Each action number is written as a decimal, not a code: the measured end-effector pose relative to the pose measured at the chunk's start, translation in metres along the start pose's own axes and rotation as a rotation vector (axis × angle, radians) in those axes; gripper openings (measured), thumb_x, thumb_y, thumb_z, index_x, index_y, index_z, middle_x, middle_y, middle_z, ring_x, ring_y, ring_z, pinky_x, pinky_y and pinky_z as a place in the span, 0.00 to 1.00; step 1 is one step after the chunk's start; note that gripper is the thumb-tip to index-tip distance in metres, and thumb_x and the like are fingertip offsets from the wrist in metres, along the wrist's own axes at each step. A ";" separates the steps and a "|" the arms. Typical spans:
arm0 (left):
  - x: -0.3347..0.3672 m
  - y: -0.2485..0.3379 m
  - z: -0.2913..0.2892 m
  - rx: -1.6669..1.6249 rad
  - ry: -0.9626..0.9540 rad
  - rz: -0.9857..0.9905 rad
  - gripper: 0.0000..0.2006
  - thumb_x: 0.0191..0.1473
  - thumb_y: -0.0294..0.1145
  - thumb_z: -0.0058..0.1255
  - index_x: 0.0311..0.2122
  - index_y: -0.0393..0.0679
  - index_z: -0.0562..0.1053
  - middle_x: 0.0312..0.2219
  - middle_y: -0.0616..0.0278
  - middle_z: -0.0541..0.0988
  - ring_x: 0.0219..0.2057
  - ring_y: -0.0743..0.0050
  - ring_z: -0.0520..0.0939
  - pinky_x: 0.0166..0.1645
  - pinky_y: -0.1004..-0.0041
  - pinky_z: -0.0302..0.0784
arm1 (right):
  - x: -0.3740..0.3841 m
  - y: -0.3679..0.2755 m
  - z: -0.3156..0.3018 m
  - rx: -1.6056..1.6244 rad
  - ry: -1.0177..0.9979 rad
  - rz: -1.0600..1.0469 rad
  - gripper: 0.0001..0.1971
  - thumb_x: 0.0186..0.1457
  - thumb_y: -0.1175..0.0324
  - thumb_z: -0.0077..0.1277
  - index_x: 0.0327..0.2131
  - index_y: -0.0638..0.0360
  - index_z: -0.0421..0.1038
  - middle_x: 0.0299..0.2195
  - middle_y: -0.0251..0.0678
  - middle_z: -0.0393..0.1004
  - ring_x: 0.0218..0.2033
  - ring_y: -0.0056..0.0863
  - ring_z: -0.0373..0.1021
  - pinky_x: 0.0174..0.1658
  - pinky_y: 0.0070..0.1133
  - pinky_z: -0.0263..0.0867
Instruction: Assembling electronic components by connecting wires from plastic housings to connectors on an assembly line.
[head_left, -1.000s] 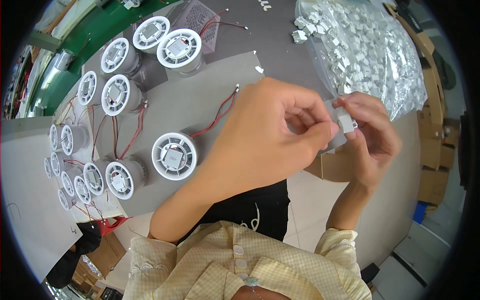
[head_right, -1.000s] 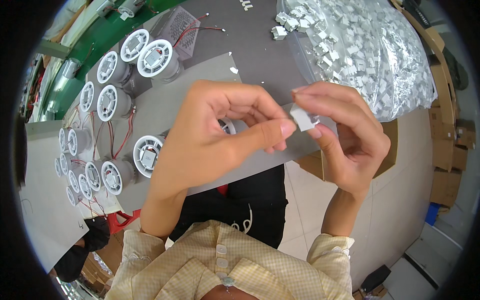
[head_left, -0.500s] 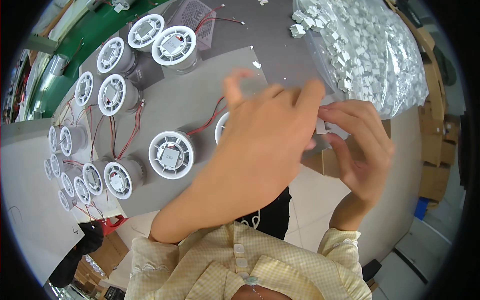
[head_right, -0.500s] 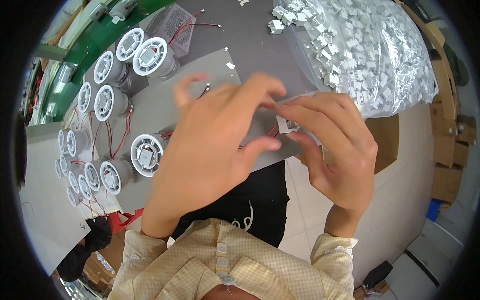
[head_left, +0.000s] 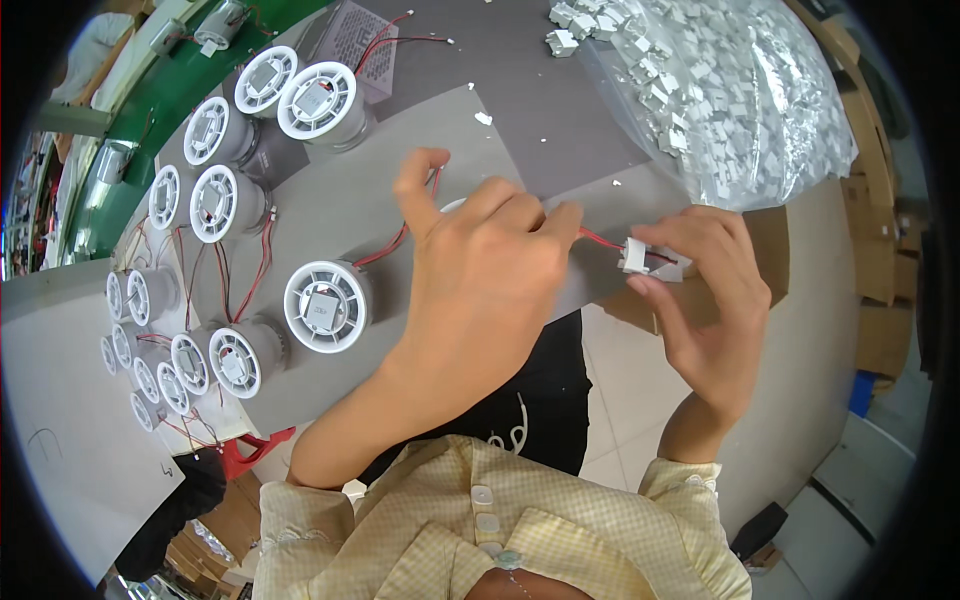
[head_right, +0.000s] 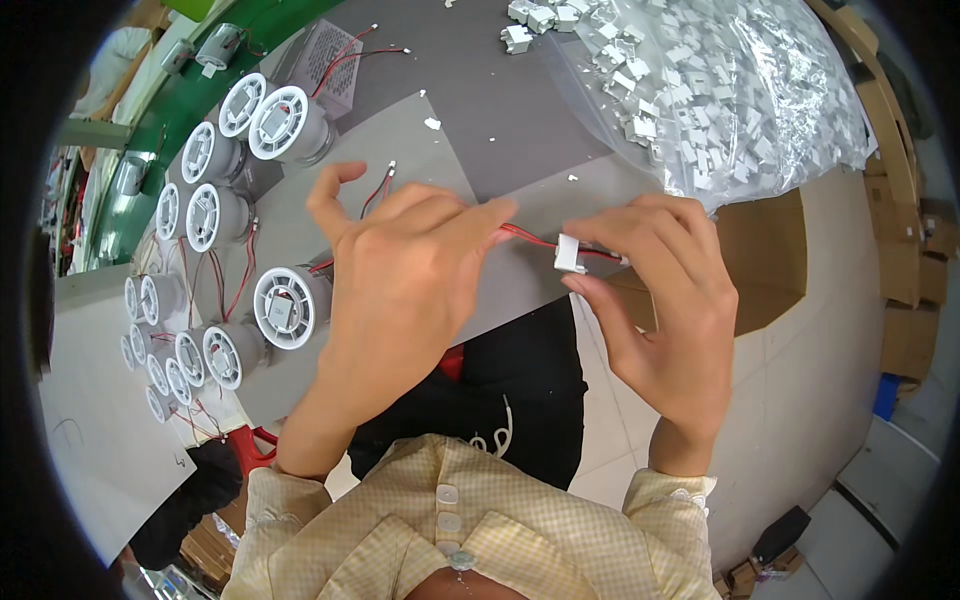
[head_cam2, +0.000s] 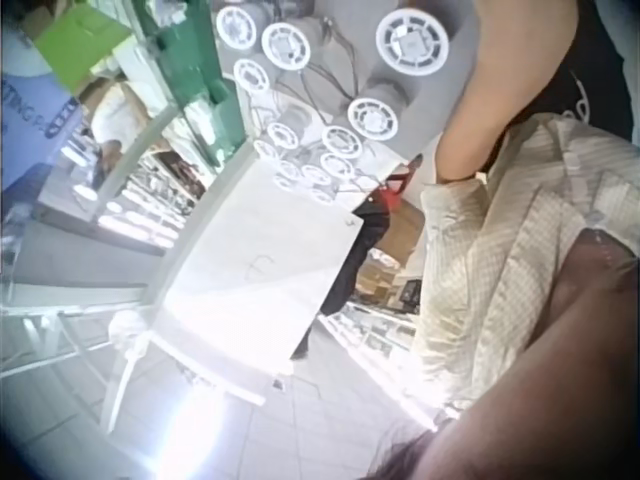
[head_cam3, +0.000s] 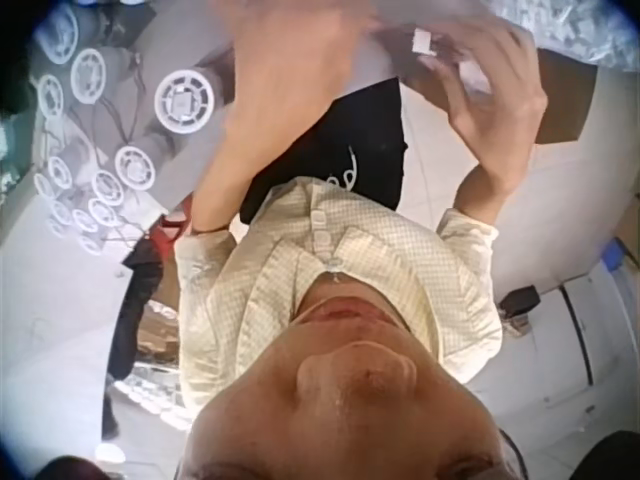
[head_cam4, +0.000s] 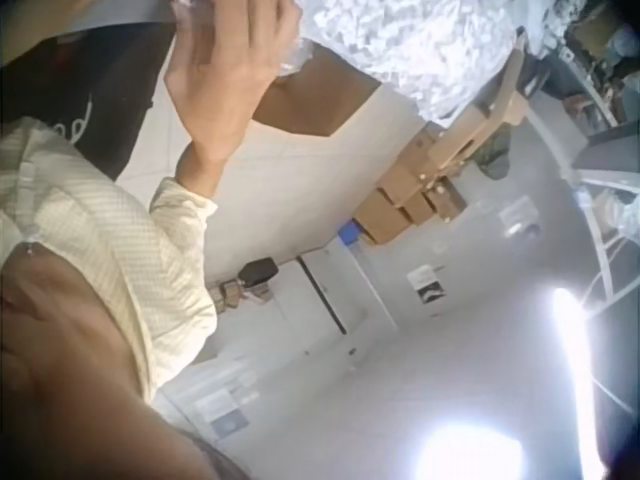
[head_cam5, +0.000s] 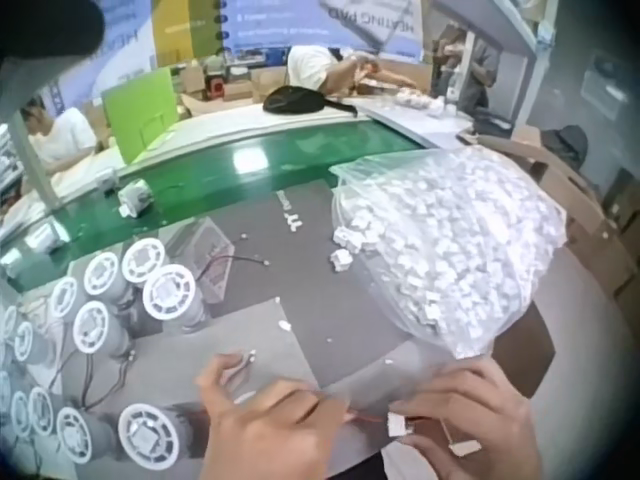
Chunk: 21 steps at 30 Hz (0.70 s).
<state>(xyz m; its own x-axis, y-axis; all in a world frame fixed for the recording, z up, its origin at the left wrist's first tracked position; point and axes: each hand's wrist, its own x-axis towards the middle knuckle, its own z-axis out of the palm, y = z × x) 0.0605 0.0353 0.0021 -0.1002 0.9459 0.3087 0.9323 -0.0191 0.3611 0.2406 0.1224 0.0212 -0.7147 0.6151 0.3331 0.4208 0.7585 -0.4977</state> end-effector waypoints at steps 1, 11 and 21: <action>-0.001 0.000 0.001 0.003 0.000 0.002 0.05 0.47 0.26 0.58 0.31 0.44 0.80 0.23 0.69 0.79 0.32 0.73 0.80 0.55 0.47 0.53 | -0.002 0.000 0.003 -0.001 0.015 0.022 0.15 0.39 0.80 0.63 0.36 0.61 0.77 0.34 0.36 0.78 0.42 0.38 0.70 0.44 0.28 0.67; -0.017 0.012 -0.034 0.073 -0.169 -0.147 0.30 0.38 0.20 0.63 0.52 0.45 0.72 0.48 0.57 0.75 0.45 0.56 0.78 0.56 0.51 0.62 | 0.000 -0.008 0.031 -0.140 0.064 -0.035 0.15 0.40 0.74 0.64 0.36 0.52 0.78 0.35 0.27 0.78 0.45 0.33 0.69 0.54 0.31 0.54; -0.029 -0.009 -0.024 -0.486 -0.037 -0.156 0.31 0.34 0.22 0.68 0.50 0.44 0.73 0.45 0.58 0.77 0.43 0.54 0.80 0.44 0.66 0.77 | 0.004 -0.008 0.029 -0.060 0.034 -0.143 0.14 0.38 0.70 0.66 0.34 0.53 0.79 0.32 0.26 0.76 0.43 0.33 0.69 0.57 0.37 0.51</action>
<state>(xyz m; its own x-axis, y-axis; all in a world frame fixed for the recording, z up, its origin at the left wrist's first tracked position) 0.0470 0.0007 0.0108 -0.2050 0.9602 0.1899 0.6367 -0.0166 0.7709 0.2182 0.1121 0.0034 -0.7510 0.5060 0.4241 0.3497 0.8497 -0.3946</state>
